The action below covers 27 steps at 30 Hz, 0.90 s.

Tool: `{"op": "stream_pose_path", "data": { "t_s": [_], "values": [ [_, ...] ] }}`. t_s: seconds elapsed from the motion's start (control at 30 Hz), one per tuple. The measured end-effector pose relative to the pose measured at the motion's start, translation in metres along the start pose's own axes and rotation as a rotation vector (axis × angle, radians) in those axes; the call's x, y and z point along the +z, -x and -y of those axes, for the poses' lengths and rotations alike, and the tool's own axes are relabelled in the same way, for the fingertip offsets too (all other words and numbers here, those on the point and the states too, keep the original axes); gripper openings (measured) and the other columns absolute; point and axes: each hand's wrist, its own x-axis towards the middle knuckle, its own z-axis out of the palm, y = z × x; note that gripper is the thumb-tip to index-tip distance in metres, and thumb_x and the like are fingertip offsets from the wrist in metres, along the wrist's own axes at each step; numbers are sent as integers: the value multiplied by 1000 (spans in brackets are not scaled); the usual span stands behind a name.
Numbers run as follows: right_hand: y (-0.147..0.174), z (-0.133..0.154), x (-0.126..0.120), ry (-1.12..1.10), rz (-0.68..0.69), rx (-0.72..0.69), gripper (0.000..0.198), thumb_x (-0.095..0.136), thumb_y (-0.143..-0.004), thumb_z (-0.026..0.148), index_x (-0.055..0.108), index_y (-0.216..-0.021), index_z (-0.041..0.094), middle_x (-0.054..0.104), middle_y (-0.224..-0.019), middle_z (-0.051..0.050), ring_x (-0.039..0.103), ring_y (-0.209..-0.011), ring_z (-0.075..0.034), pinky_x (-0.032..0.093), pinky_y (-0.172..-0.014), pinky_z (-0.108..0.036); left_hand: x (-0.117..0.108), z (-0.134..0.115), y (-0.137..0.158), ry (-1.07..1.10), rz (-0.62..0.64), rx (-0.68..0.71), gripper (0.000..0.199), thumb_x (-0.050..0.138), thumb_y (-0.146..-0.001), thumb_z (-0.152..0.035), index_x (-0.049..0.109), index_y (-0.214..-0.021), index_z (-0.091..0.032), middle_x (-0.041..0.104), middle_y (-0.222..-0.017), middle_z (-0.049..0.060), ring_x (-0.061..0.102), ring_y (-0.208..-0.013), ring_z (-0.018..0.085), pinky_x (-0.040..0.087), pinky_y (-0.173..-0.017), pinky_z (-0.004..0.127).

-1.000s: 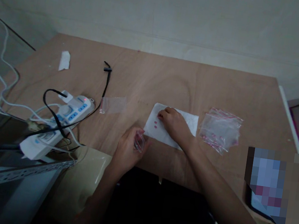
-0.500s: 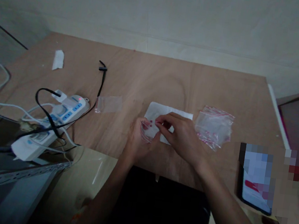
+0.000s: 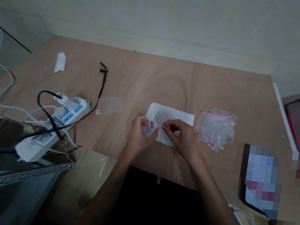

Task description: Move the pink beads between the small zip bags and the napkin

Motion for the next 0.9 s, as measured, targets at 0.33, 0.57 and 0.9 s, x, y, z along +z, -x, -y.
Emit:
{"op": "stream_pose_path", "data": {
  "t_s": [0.33, 0.57, 0.9],
  "values": [
    [2, 46, 9, -117, 115, -87, 9, 64, -86, 18, 72, -90, 20, 74, -84, -2, 64, -66, -12, 49, -62, -23, -23, 13, 12, 178, 45, -20, 42, 75, -66, -30, 49, -98, -23, 56, -86, 0, 60, -77, 16, 50, -69, 30],
    [-15, 69, 38, 352, 450, -214, 19, 58, -86, 8, 73, -78, 16, 74, -80, -8, 66, -72, -20, 44, -61, -28, -21, 16, 13, 249, 11, -80, 36, 69, -62, -22, 50, -93, -24, 60, -80, -1, 62, -70, 16, 51, -61, 29],
    [18, 41, 43, 148, 164, -202, 18, 56, -91, 16, 72, -100, 16, 72, -91, -9, 64, -89, -22, 53, -82, -37, -28, 20, 3, 382, -415, -179, 27, 67, -74, -29, 42, -84, -23, 50, -73, -4, 54, -65, 11, 48, -65, 26]
  ]
}}
